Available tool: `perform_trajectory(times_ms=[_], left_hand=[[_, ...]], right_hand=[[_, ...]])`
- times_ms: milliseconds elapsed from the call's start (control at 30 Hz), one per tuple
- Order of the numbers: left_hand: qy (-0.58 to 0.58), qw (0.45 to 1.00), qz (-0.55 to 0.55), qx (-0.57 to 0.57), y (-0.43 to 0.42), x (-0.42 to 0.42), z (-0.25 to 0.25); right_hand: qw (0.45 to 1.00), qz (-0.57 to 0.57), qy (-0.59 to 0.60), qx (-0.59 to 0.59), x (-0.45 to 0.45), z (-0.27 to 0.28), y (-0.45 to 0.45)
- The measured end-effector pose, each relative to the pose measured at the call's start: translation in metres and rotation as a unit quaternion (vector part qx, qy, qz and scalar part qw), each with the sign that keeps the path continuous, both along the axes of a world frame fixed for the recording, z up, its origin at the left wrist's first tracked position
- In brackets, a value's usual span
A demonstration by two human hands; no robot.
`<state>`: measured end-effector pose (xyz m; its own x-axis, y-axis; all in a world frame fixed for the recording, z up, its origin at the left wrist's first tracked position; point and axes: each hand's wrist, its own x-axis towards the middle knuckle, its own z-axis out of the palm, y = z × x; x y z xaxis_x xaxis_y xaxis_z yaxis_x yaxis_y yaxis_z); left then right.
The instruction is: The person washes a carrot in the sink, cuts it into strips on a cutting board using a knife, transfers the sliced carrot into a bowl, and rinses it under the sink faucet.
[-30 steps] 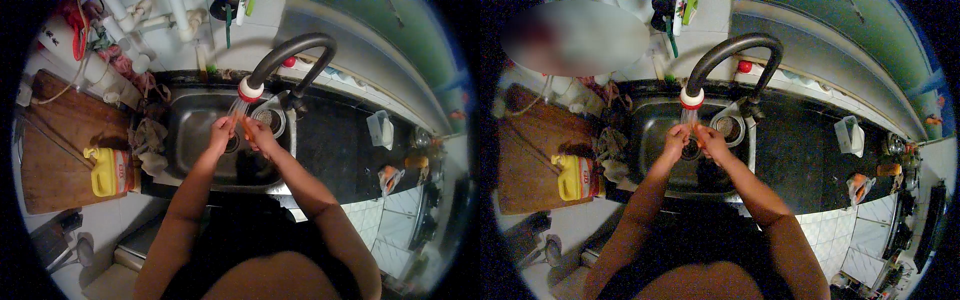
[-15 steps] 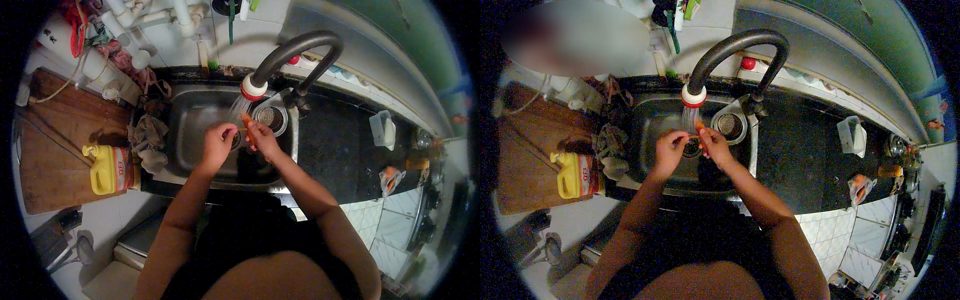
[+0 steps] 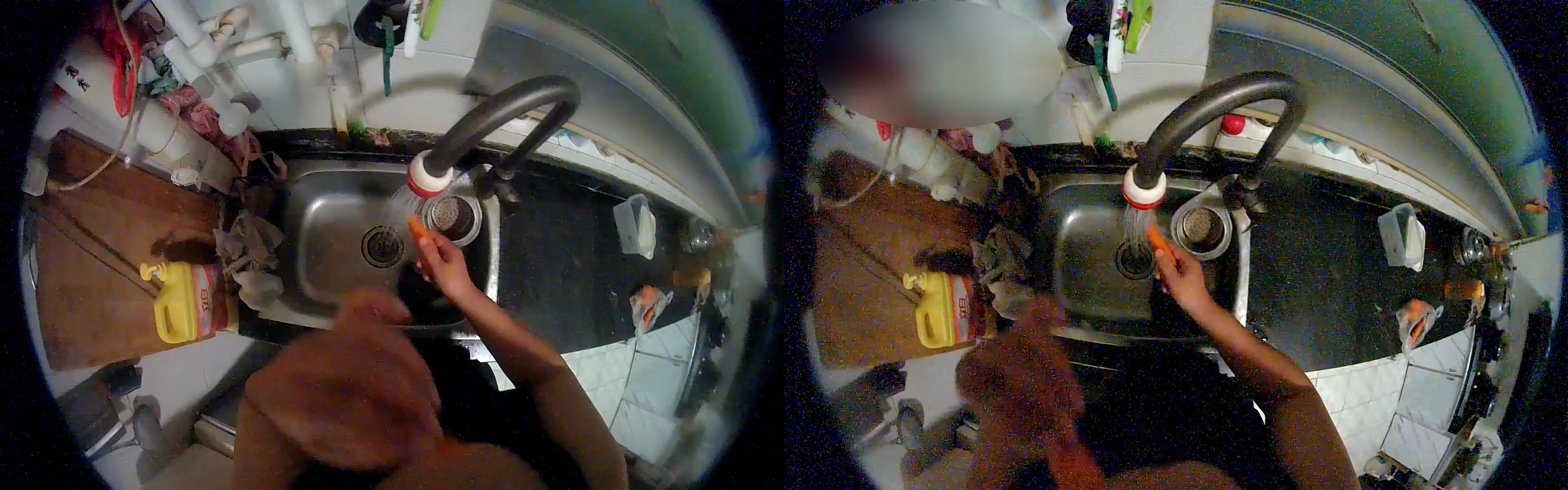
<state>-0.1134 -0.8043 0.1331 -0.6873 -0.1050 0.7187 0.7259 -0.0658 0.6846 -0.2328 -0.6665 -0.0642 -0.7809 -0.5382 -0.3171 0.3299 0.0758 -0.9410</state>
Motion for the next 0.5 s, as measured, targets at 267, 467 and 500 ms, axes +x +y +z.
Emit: perform_trajectory(times_ms=[267, 467, 500], left_hand=[[-0.132, 0.991, -0.037, -0.005, 0.005, -0.009, -0.056], [-0.32, 0.94, 0.116, 0.033, 0.016, -0.067, -0.17], [-0.346, 0.928, 0.123, 0.067, 0.016, -0.074, -0.182]], right_hand=[[0.983, 0.015, -0.159, -0.094, 0.007, 0.01, 0.011], [0.989, 0.099, 0.082, -0.068, 0.006, -0.004, -0.002], [0.983, 0.089, 0.153, -0.048, 0.01, -0.012, -0.007]])
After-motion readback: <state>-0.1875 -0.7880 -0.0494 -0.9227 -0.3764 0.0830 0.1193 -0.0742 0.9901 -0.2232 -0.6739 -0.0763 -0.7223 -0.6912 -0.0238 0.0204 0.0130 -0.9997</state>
